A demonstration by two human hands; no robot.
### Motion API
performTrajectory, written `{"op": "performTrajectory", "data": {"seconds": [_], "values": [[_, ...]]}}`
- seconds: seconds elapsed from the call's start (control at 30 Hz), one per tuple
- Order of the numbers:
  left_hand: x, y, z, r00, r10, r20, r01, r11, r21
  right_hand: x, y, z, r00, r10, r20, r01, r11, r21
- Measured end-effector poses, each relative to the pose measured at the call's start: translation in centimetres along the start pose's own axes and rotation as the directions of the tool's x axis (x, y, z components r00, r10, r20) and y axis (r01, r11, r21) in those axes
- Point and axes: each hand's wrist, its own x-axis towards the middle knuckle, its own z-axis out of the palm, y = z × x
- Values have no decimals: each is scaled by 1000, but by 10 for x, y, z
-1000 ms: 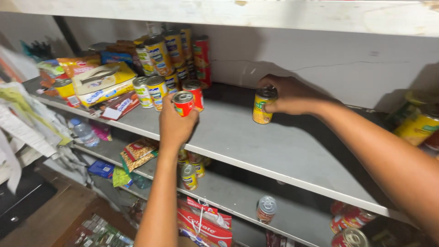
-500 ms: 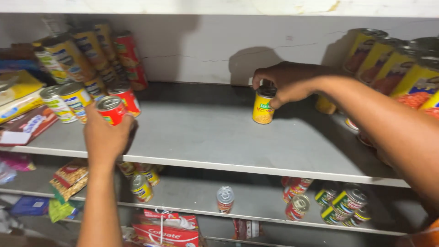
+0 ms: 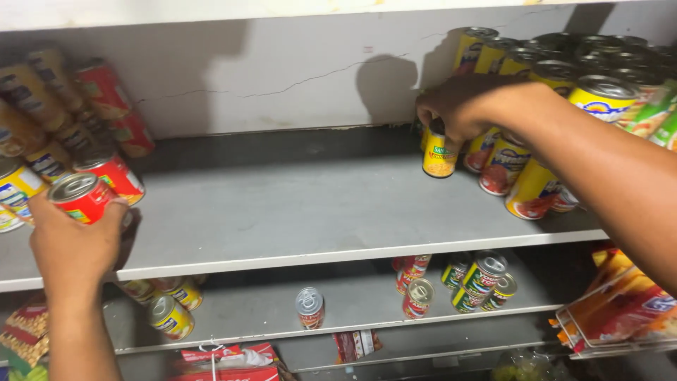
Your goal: Organizing and stacking various canned food items on shelves.
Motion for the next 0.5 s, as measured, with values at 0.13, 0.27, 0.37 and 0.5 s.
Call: {"op": "performTrajectory", "data": {"seconds": [0.13,0.27,0.37,0.5], "values": [[0,4,-1,1000,16,-12,-16,1000,15,-8,4,2,997,75,-3,-75,997,-13],[0,-7,3,999,-30,12,31,999,-33,-1,14,12,996,92,-18,-93,995,-38],[0,-2,1,1000,-30,1,30,998,-52,7,18,19,996,74,-45,-78,993,-89],[-1,-7,1,1000,3,-12,-3,1000,3,4,15,17,996,72,-51,-78,990,-120]]}}
